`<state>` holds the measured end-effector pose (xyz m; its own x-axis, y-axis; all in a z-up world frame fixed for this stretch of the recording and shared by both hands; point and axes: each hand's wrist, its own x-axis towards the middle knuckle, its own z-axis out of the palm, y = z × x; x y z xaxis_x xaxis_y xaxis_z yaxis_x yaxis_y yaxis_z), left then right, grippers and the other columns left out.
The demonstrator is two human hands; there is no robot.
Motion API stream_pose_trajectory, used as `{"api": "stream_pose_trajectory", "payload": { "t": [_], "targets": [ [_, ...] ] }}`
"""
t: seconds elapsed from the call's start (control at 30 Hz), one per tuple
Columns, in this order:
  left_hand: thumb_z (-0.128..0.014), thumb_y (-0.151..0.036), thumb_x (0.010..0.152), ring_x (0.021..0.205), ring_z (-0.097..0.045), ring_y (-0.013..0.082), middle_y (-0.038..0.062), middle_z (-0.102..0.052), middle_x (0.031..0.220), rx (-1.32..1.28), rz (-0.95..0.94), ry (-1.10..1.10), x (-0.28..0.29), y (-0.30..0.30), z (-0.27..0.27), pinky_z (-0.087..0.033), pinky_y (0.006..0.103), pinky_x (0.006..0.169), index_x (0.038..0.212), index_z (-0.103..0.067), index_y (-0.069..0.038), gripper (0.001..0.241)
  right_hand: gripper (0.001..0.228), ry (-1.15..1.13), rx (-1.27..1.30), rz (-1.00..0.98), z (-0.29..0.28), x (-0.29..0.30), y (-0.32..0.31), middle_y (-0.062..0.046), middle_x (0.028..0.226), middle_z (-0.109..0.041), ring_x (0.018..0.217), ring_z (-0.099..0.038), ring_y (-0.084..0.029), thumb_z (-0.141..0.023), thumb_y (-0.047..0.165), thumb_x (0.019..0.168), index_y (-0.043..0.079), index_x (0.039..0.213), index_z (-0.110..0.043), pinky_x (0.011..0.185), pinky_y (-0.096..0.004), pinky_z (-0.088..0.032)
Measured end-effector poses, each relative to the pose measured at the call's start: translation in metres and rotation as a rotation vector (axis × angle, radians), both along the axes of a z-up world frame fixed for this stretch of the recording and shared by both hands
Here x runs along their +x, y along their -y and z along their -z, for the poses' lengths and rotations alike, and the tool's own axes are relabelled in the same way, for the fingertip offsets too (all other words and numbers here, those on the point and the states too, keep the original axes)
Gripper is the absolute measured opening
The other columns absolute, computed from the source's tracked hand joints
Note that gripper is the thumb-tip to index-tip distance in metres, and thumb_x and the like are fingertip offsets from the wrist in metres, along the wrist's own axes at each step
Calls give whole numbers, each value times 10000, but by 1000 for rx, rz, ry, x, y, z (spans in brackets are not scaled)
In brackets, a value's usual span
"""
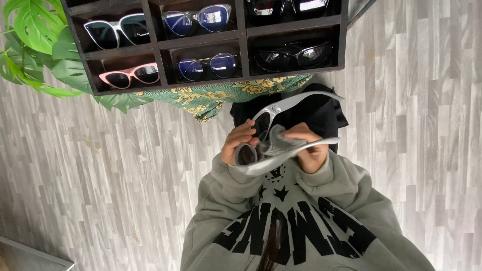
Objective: Cleaning multiple pairs of sunglasses in a display tray using a microfiber cloth.
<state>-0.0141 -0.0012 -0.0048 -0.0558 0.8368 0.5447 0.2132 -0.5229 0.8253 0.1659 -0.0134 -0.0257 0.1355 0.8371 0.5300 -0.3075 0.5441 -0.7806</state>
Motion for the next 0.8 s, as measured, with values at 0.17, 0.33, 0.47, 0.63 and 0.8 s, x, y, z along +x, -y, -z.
{"api": "stream_pose_trajectory", "payload": {
  "t": [0.17, 0.33, 0.47, 0.63, 0.8],
  "targets": [
    [-666, 42, 799, 878, -659, 418, 244, -673, 825, 53, 129, 476, 24, -10, 62, -551, 535, 768, 777, -600, 113, 99, 572, -217, -204, -100, 16, 34, -11, -296, 1164, -589, 1075, -595, -354, -676, 49, 699, -129, 1208, -486, 901, -460, -491],
    [-488, 106, 894, 906, -534, 644, 384, -597, 749, -216, 332, 1047, 38, -15, 30, -495, 624, 710, 703, -556, 225, 235, 331, -228, 63, -351, 5, 21, -21, -348, 896, -631, 744, -655, -367, -660, 109, 799, -173, 966, -612, 672, -425, -523],
    [-508, 107, 880, 809, -583, 578, 415, -595, 763, -369, 361, 993, 29, -19, 28, -572, 526, 623, 744, -498, 189, 159, 378, -179, 3, -376, 49, 56, -18, -342, 786, -625, 629, -654, -333, -706, 83, 765, -210, 950, -557, 571, -387, -503],
    [-547, 140, 855, 799, -617, 536, 346, -618, 717, -406, 424, 886, 12, -19, 32, -580, 497, 614, 818, -509, 158, 56, 409, 12, -96, -149, 36, 119, -32, -231, 547, -596, 466, -566, -261, -730, 124, 706, -171, 911, -534, 551, -341, -469],
    [-495, 91, 929, 922, -622, 515, 149, -555, 857, -702, 683, 915, -6, -19, 50, -625, 445, 759, 955, -516, 47, 55, 857, -275, 111, -227, -29, 173, 4, 35, 1174, -535, 1007, -507, -51, -668, 304, 671, 149, 1471, -402, 1031, -159, -436]
  ]
}}
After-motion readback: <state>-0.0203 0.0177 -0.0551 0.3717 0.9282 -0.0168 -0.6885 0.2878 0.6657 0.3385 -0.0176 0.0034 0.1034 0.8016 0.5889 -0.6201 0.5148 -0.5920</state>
